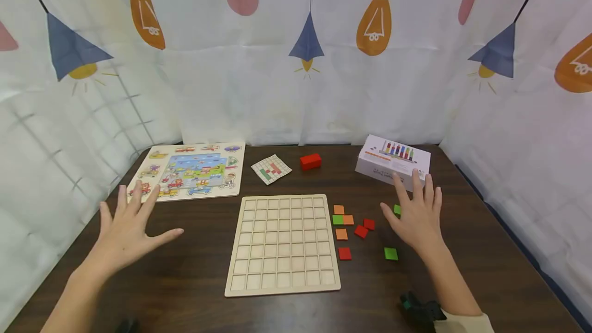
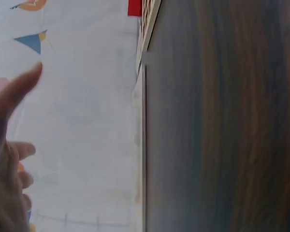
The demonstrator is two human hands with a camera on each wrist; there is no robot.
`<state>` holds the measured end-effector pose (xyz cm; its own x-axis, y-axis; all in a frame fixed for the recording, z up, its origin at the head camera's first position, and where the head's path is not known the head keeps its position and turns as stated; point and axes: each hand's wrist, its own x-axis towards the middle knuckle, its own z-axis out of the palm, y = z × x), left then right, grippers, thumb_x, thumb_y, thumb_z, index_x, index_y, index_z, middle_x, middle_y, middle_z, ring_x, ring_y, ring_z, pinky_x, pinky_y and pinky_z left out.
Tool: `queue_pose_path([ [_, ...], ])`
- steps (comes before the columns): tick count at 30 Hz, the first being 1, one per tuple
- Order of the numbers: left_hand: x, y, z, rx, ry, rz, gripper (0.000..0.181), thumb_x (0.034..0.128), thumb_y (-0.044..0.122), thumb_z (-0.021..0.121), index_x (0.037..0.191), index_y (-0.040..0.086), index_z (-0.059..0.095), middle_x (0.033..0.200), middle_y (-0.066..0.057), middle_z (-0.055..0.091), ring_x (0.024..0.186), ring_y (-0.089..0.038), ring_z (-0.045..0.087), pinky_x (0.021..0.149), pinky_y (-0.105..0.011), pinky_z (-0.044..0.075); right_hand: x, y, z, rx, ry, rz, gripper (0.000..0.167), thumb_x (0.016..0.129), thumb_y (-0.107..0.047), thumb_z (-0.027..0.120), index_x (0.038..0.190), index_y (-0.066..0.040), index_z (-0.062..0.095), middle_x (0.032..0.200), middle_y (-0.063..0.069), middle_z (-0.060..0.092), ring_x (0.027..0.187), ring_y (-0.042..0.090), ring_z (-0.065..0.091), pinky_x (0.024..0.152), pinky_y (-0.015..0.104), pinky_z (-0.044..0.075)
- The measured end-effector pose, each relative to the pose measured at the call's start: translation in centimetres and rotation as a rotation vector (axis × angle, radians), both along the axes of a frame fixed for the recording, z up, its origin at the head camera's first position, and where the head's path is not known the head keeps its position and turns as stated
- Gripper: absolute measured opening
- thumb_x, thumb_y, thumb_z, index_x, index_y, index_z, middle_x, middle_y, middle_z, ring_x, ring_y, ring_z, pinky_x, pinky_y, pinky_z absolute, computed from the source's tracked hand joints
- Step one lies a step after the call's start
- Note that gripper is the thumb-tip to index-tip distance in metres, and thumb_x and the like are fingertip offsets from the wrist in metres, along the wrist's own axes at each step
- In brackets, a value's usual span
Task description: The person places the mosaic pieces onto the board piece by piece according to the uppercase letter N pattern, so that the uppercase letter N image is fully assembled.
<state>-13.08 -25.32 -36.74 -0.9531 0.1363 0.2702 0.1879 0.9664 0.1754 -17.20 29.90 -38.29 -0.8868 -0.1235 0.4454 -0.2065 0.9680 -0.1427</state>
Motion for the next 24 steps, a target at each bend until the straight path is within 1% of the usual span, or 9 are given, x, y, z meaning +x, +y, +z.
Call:
queue_pose_path([
  [2, 0.2, 1.1, -0.7, 0.032, -0.027, -0.069, 0.105, 0.0731, 0.069, 0.057, 0.149, 0.014, 0.008, 0.151, -0.016, -0.011, 0.133, -0.032, -0.023, 0.093, -0.059, -0.024, 0.0, -0.3, -0.1, 0.022, 0.002, 0.006, 0.072, 0.086, -0.043, 0.057, 0.146, -0.017, 0.026, 0.148, 0.025, 0.009, 0.134, 0.043, -0.003, 0.1, 0.062, -0.006],
  [4, 0.4, 2.3, -1.4, 0.057, -0.056, -0.14, 0.105, 0.0726, 0.067, 0.059, 0.149, 0.017, 0.008, 0.152, -0.014, -0.008, 0.134, -0.032, -0.019, 0.095, -0.06, -0.021, 0.0, -0.7, -0.3, 0.039, 0.005, 0.018, 0.074, 0.085, -0.042, 0.058, 0.146, -0.018, 0.025, 0.148, 0.024, 0.009, 0.135, 0.043, -0.003, 0.101, 0.062, -0.007],
  [9, 0.8, 5.5, -3.0, 0.055, -0.08, -0.3, 0.105, 0.0693, 0.07, 0.06, 0.149, 0.021, 0.012, 0.153, -0.011, 0.0, 0.137, -0.033, -0.009, 0.1, -0.059, -0.014, 0.2, -1.6, -0.9, 0.065, 0.008, 0.048, 0.075, 0.083, -0.041, 0.061, 0.145, -0.018, 0.027, 0.148, 0.023, 0.011, 0.135, 0.043, 0.0, 0.102, 0.061, -0.006],
  [12, 1.0, 6.9, -3.6, 0.062, -0.097, -0.372, 0.106, 0.0663, 0.071, 0.061, 0.148, 0.022, 0.016, 0.153, -0.009, 0.004, 0.138, -0.032, -0.004, 0.101, -0.059, -0.011, 0.2, -2.4, -1.3, 0.081, 0.011, 0.069, 0.075, 0.082, -0.042, 0.061, 0.145, -0.018, 0.028, 0.148, 0.022, 0.013, 0.135, 0.042, 0.001, 0.102, 0.061, -0.004],
  [15, 1.2, 8.1, -4.3, 0.07, -0.145, -0.436, 0.107, 0.0635, 0.072, 0.063, 0.148, 0.021, 0.021, 0.153, -0.007, 0.006, 0.138, -0.03, -0.002, 0.101, -0.062, -0.004, 0.3, -3.2, -1.8, 0.093, 0.01, 0.1, 0.075, 0.081, -0.042, 0.062, 0.144, -0.019, 0.029, 0.147, 0.023, 0.016, 0.135, 0.041, 0.001, 0.102, 0.06, -0.004],
  [17, 1.3, 8.7, -4.8, 0.069, -0.161, -0.484, 0.108, 0.0622, 0.073, 0.063, 0.147, 0.018, 0.024, 0.153, -0.009, 0.009, 0.138, -0.033, 0.001, 0.1, -0.064, 0.001, 0.4, -3.7, -2.3, 0.097, 0.01, 0.126, 0.075, 0.08, -0.042, 0.063, 0.143, -0.019, 0.03, 0.146, 0.023, 0.018, 0.135, 0.04, 0.003, 0.103, 0.06, -0.003],
  [19, 1.5, 9.3, -5.4, 0.066, -0.173, -0.529, 0.108, 0.0618, 0.074, 0.062, 0.146, 0.017, 0.026, 0.152, -0.01, 0.011, 0.138, -0.034, 0.004, 0.1, -0.065, 0.003, 0.3, -4.2, -2.9, 0.101, 0.01, 0.153, 0.074, 0.08, -0.042, 0.063, 0.143, -0.018, 0.032, 0.145, 0.024, 0.02, 0.135, 0.04, 0.006, 0.104, 0.059, -0.001],
  [22, 1.6, 10.0, -6.1, 0.069, -0.168, -0.588, 0.109, 0.0613, 0.075, 0.061, 0.146, 0.015, 0.027, 0.152, -0.013, 0.014, 0.137, -0.036, 0.006, 0.099, -0.065, 0.005, 0.3, -5.0, -3.7, 0.113, 0.014, 0.188, 0.069, 0.082, -0.042, 0.061, 0.141, -0.016, 0.036, 0.144, 0.024, 0.023, 0.133, 0.042, 0.013, 0.104, 0.058, 0.005],
  [24, 1.6, 10.4, -6.5, 0.075, -0.175, -0.613, 0.109, 0.0612, 0.076, 0.061, 0.146, 0.015, 0.027, 0.152, -0.013, 0.013, 0.137, -0.036, 0.005, 0.099, -0.064, 0.005, 0.3, -5.5, -4.1, 0.112, 0.018, 0.208, 0.066, 0.082, -0.04, 0.062, 0.139, -0.014, 0.04, 0.143, 0.024, 0.026, 0.131, 0.043, 0.018, 0.103, 0.058, 0.01],
])
